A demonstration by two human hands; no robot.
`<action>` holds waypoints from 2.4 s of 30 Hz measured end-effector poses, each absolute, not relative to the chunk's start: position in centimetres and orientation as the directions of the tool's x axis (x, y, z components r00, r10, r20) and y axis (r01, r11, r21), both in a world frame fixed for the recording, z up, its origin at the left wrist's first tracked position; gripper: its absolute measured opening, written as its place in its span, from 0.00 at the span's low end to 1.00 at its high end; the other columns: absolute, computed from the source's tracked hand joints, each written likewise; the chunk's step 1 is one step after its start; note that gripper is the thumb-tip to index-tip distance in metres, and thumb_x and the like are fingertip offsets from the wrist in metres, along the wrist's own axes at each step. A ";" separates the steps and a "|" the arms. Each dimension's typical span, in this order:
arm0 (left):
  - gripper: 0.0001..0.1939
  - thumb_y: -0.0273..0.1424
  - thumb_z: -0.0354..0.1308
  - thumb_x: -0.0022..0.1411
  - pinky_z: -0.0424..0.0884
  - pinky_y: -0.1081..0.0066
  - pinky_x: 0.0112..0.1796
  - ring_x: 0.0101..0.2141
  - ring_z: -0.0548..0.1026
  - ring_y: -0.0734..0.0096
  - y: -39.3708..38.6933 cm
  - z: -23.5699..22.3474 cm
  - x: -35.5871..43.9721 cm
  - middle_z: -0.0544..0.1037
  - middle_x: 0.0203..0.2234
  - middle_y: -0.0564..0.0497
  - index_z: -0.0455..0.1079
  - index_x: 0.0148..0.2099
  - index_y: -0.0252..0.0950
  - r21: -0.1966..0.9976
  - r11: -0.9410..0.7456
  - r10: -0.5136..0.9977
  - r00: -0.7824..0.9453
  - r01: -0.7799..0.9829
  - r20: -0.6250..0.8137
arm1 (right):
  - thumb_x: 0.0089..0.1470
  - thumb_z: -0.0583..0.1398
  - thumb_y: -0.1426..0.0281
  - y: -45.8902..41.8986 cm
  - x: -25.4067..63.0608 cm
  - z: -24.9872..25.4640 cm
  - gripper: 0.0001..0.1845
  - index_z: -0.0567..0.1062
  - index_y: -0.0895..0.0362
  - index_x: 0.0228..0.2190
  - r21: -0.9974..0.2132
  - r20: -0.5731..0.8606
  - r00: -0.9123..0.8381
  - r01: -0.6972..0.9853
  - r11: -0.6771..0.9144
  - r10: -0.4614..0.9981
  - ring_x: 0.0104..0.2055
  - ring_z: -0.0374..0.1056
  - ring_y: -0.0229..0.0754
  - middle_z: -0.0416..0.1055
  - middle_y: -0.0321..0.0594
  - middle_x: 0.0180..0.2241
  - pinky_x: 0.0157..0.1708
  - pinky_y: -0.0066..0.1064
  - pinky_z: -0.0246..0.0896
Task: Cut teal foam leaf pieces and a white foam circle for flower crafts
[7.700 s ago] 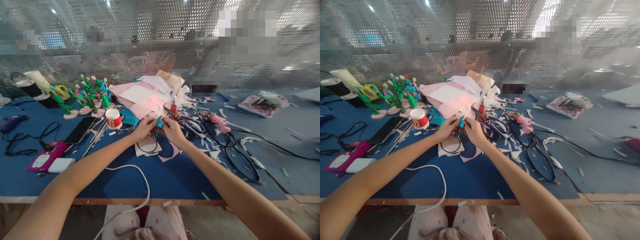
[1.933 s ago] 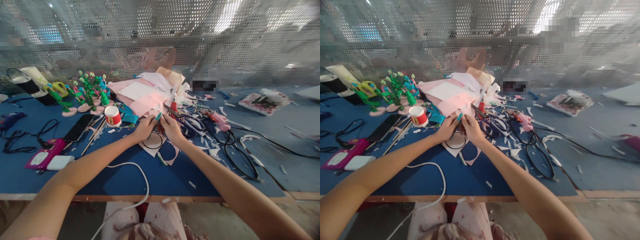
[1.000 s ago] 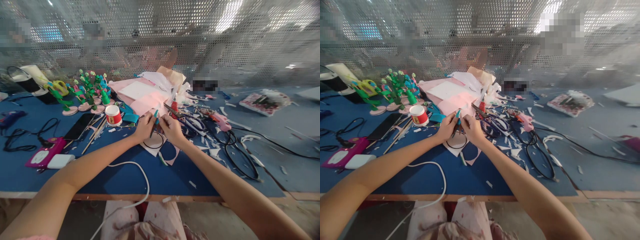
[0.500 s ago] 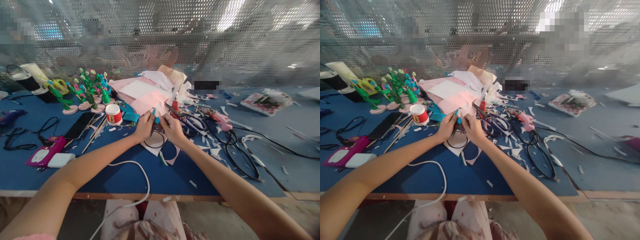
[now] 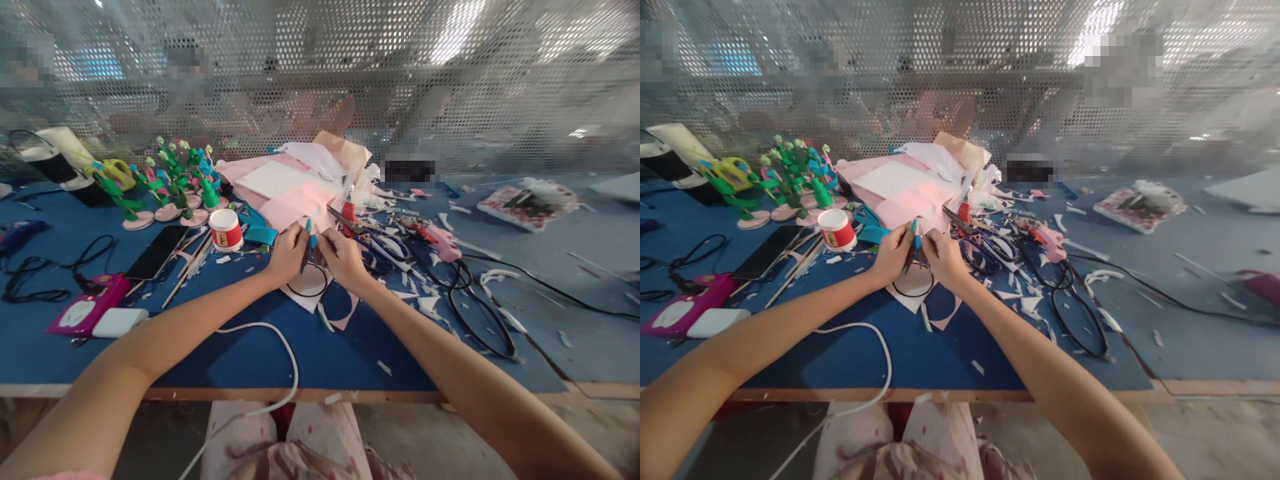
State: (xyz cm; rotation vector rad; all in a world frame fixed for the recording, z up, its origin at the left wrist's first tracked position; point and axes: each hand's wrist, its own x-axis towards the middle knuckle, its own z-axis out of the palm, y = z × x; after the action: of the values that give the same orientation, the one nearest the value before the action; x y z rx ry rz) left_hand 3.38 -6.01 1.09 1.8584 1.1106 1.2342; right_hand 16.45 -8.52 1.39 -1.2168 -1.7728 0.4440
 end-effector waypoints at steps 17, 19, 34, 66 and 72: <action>0.18 0.45 0.53 0.57 0.50 0.78 0.15 0.12 0.53 0.84 -5.9 1.0 3.6 0.56 0.10 0.64 0.56 0.28 0.36 0.974 -0.215 0.920 0.321 -0.071 0.227 | 0.55 0.49 0.64 -8.6 16.2 1.4 0.13 0.58 0.54 0.21 -0.754 0.456 -0.054 0.507 0.418 0.888 0.17 0.59 0.35 0.63 0.34 0.15 0.20 0.27 0.53; 0.19 0.45 0.54 0.57 0.49 0.78 0.14 0.11 0.53 0.85 -5.9 1.1 3.7 0.56 0.10 0.64 0.56 0.27 0.36 0.978 -0.175 0.918 0.341 -0.109 0.202 | 0.55 0.49 0.64 -8.6 16.3 1.4 0.14 0.58 0.54 0.21 -0.758 0.454 -0.053 0.501 0.417 0.890 0.17 0.59 0.35 0.63 0.34 0.15 0.20 0.27 0.53; 0.24 0.50 0.61 0.47 0.50 0.79 0.12 0.10 0.55 0.85 -5.2 0.8 3.4 0.61 0.12 0.62 0.56 0.28 0.36 0.973 -0.074 0.842 0.508 -0.221 0.180 | 0.52 0.50 0.66 -8.2 16.6 1.1 0.12 0.57 0.54 0.20 -0.792 0.437 -0.018 0.465 0.394 0.899 0.16 0.54 0.33 0.58 0.32 0.14 0.18 0.26 0.47; 0.22 0.49 0.53 0.56 0.48 0.78 0.13 0.10 0.55 0.85 -5.6 1.0 3.2 0.60 0.11 0.62 0.56 0.25 0.36 0.982 -0.181 0.871 0.455 -0.051 0.184 | 0.54 0.52 0.62 -7.8 16.8 0.9 0.16 0.58 0.54 0.19 -0.833 0.377 -0.059 0.414 0.366 0.924 0.15 0.55 0.33 0.58 0.31 0.12 0.16 0.25 0.47; 0.24 0.50 0.55 0.53 0.48 0.78 0.13 0.10 0.55 0.85 -5.6 1.4 3.1 0.59 0.11 0.62 0.54 0.24 0.36 0.987 -0.149 0.860 0.486 -0.057 0.158 | 0.54 0.51 0.63 -7.9 16.8 1.1 0.14 0.58 0.54 0.20 -0.850 0.356 -0.072 0.389 0.355 0.932 0.14 0.54 0.31 0.60 0.30 0.13 0.16 0.25 0.47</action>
State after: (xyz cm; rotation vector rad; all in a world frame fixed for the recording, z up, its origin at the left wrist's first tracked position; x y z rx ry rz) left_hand 3.08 -5.59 1.37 1.5089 0.7303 0.9374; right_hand 16.82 -7.92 1.07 -1.1995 -1.6487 0.7018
